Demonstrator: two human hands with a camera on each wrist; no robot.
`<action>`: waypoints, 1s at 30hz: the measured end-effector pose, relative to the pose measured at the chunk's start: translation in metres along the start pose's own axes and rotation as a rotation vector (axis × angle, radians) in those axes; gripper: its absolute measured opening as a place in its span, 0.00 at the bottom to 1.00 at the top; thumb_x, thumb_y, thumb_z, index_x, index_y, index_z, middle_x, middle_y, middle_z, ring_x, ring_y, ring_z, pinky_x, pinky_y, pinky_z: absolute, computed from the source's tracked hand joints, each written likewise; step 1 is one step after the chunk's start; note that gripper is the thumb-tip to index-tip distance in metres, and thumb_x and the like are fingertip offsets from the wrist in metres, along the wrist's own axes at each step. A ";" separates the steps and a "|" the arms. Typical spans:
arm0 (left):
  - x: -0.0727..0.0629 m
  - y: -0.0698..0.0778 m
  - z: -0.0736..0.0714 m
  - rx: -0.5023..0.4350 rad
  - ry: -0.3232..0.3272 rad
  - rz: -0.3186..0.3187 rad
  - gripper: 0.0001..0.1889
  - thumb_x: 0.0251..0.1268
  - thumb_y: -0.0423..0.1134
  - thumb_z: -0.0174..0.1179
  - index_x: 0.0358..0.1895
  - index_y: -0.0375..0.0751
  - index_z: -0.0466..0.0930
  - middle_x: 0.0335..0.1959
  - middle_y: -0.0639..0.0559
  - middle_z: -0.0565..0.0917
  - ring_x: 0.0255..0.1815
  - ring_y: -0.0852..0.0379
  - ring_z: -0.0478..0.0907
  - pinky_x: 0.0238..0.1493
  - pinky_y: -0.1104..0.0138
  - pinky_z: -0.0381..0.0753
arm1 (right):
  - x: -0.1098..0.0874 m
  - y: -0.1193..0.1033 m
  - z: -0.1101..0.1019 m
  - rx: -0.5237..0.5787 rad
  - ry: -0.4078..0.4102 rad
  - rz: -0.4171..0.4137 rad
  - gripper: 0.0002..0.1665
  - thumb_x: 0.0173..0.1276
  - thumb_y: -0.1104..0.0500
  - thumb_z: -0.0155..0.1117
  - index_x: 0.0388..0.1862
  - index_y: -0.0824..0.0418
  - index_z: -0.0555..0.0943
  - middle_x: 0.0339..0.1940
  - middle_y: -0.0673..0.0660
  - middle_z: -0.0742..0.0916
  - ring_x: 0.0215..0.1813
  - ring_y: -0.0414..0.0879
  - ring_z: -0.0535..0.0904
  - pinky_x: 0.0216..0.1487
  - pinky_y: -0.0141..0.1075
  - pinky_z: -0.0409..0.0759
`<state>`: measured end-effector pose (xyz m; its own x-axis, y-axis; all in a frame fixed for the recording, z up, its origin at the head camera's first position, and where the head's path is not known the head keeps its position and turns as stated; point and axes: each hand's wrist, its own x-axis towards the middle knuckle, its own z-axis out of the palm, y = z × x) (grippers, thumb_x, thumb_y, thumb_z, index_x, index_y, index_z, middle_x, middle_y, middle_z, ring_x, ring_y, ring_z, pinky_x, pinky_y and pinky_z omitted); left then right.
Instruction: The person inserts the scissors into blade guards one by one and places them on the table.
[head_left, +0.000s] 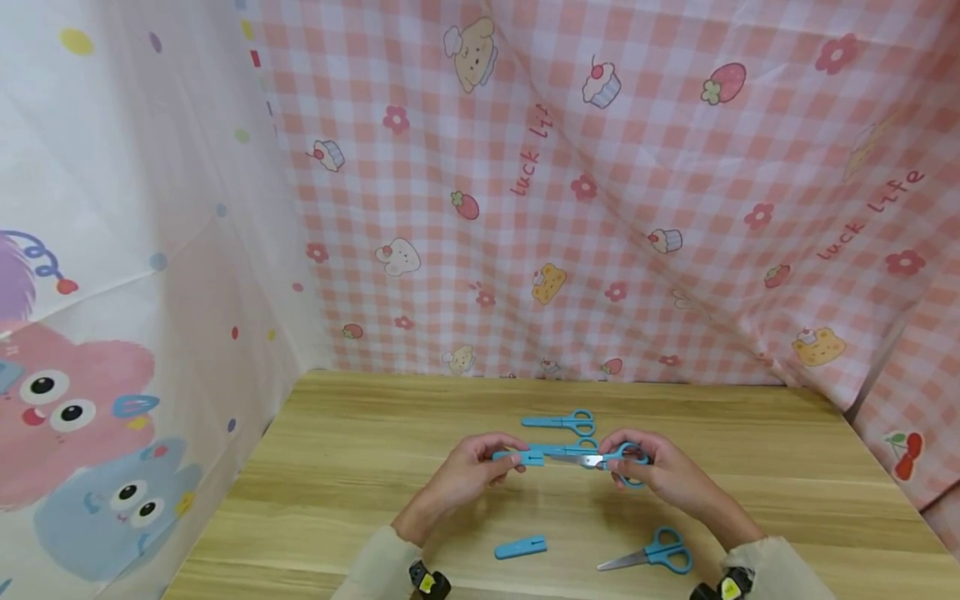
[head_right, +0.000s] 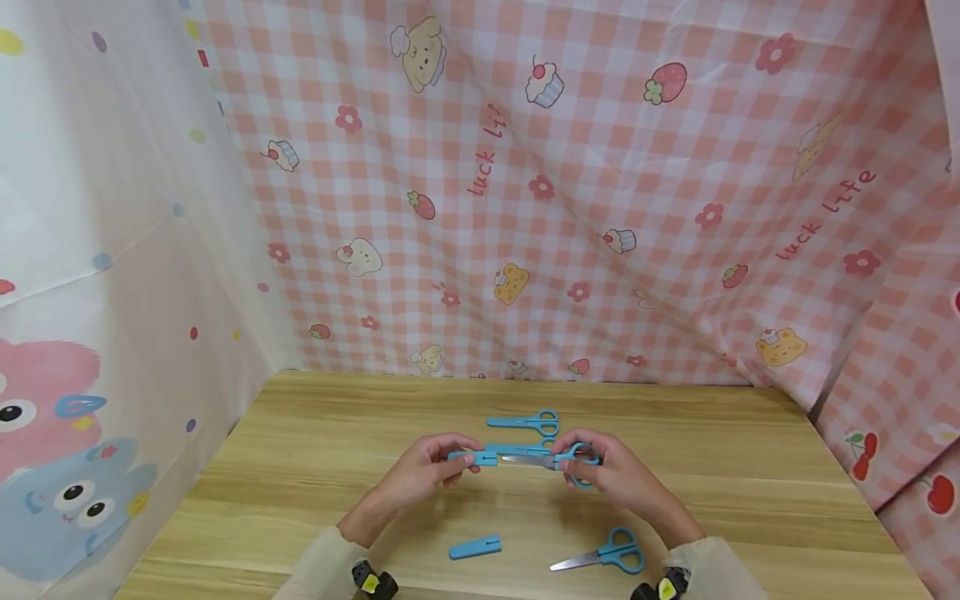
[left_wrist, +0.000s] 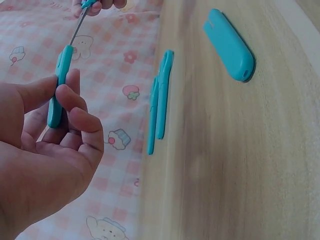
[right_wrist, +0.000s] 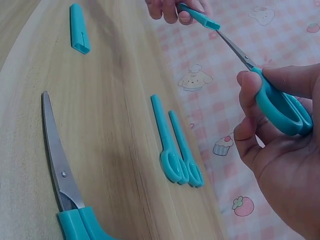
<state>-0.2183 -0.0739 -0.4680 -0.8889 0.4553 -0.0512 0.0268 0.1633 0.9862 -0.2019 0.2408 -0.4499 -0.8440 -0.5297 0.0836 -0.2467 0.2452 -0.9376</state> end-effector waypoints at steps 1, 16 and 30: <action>0.000 0.000 0.000 -0.004 -0.002 -0.002 0.09 0.72 0.39 0.59 0.50 0.45 0.84 0.41 0.37 0.86 0.28 0.59 0.70 0.29 0.71 0.69 | 0.000 -0.001 0.000 -0.003 -0.001 -0.001 0.14 0.76 0.60 0.56 0.52 0.71 0.75 0.31 0.66 0.83 0.35 0.53 0.80 0.38 0.39 0.78; 0.002 0.000 0.000 -0.041 -0.016 -0.025 0.09 0.71 0.37 0.60 0.50 0.44 0.85 0.41 0.39 0.87 0.27 0.61 0.72 0.32 0.70 0.75 | 0.003 -0.003 0.004 0.014 -0.010 -0.004 0.15 0.76 0.61 0.56 0.52 0.73 0.75 0.30 0.67 0.82 0.34 0.57 0.80 0.36 0.39 0.77; 0.001 0.001 0.001 -0.020 -0.016 -0.027 0.08 0.71 0.37 0.59 0.49 0.48 0.85 0.39 0.45 0.88 0.28 0.59 0.73 0.35 0.65 0.76 | 0.005 -0.004 0.006 0.024 -0.018 0.009 0.12 0.76 0.63 0.54 0.51 0.71 0.75 0.32 0.69 0.82 0.34 0.58 0.81 0.36 0.40 0.78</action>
<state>-0.2184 -0.0726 -0.4668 -0.8819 0.4647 -0.0798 -0.0060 0.1582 0.9874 -0.2022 0.2325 -0.4473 -0.8375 -0.5421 0.0692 -0.2275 0.2308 -0.9460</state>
